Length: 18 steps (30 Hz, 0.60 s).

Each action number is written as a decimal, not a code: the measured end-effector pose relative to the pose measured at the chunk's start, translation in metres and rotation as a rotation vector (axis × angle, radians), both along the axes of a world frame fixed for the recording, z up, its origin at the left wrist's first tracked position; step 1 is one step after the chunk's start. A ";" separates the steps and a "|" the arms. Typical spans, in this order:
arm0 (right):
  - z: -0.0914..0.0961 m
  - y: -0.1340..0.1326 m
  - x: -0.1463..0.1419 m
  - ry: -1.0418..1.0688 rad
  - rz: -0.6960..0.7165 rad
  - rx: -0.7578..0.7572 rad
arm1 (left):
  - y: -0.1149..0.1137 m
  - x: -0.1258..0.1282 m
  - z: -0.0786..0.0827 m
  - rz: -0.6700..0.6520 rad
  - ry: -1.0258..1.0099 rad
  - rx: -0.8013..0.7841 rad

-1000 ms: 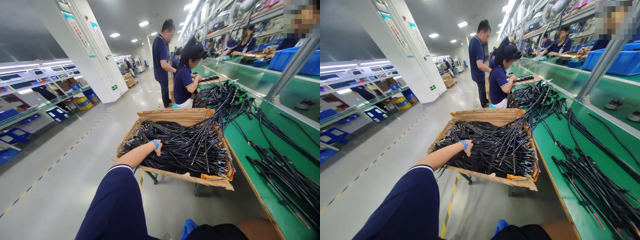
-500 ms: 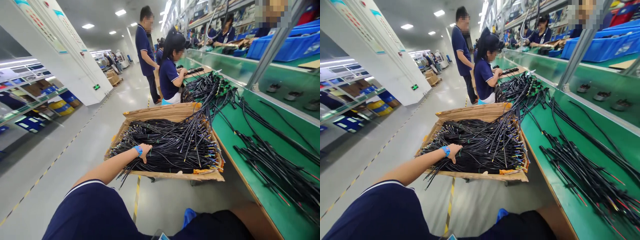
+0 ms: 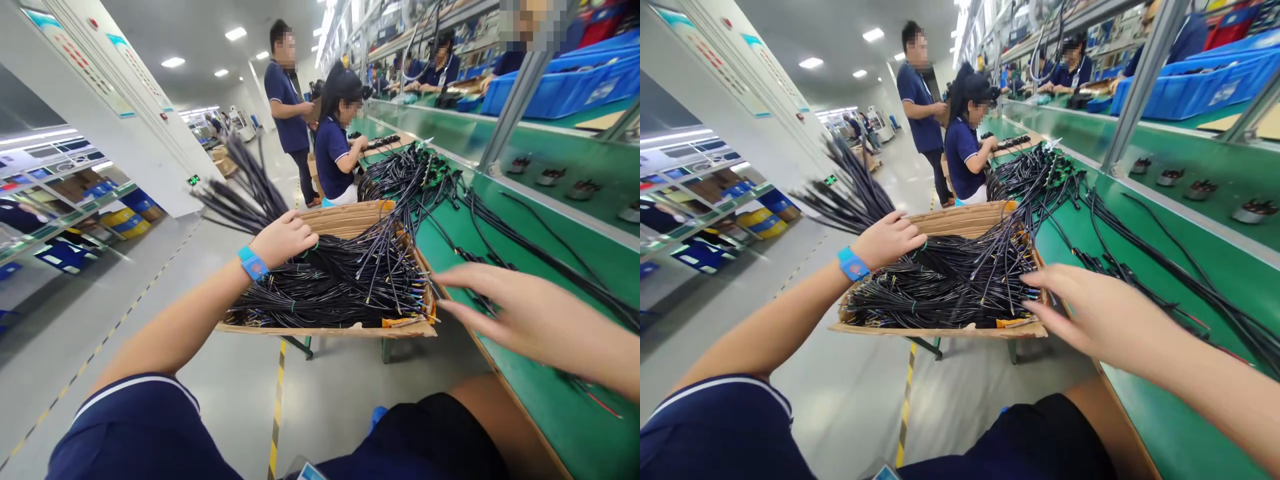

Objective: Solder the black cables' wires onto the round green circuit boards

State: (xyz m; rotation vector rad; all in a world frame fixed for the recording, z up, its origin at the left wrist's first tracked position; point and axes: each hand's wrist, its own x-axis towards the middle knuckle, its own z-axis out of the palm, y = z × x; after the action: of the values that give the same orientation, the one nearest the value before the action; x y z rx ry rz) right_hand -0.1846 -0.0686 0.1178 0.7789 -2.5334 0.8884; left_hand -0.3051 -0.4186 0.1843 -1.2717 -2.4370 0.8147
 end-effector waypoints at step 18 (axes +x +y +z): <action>0.058 -0.103 -0.092 -0.013 -0.034 -0.955 | 0.100 0.055 -0.067 -0.143 -0.088 1.561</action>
State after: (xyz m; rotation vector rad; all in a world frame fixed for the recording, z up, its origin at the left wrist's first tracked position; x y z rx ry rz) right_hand -0.2761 -0.1718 0.1756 0.3978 -1.7560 1.8433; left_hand -0.2499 -0.3189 0.1178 -0.7114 -1.9586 -1.0639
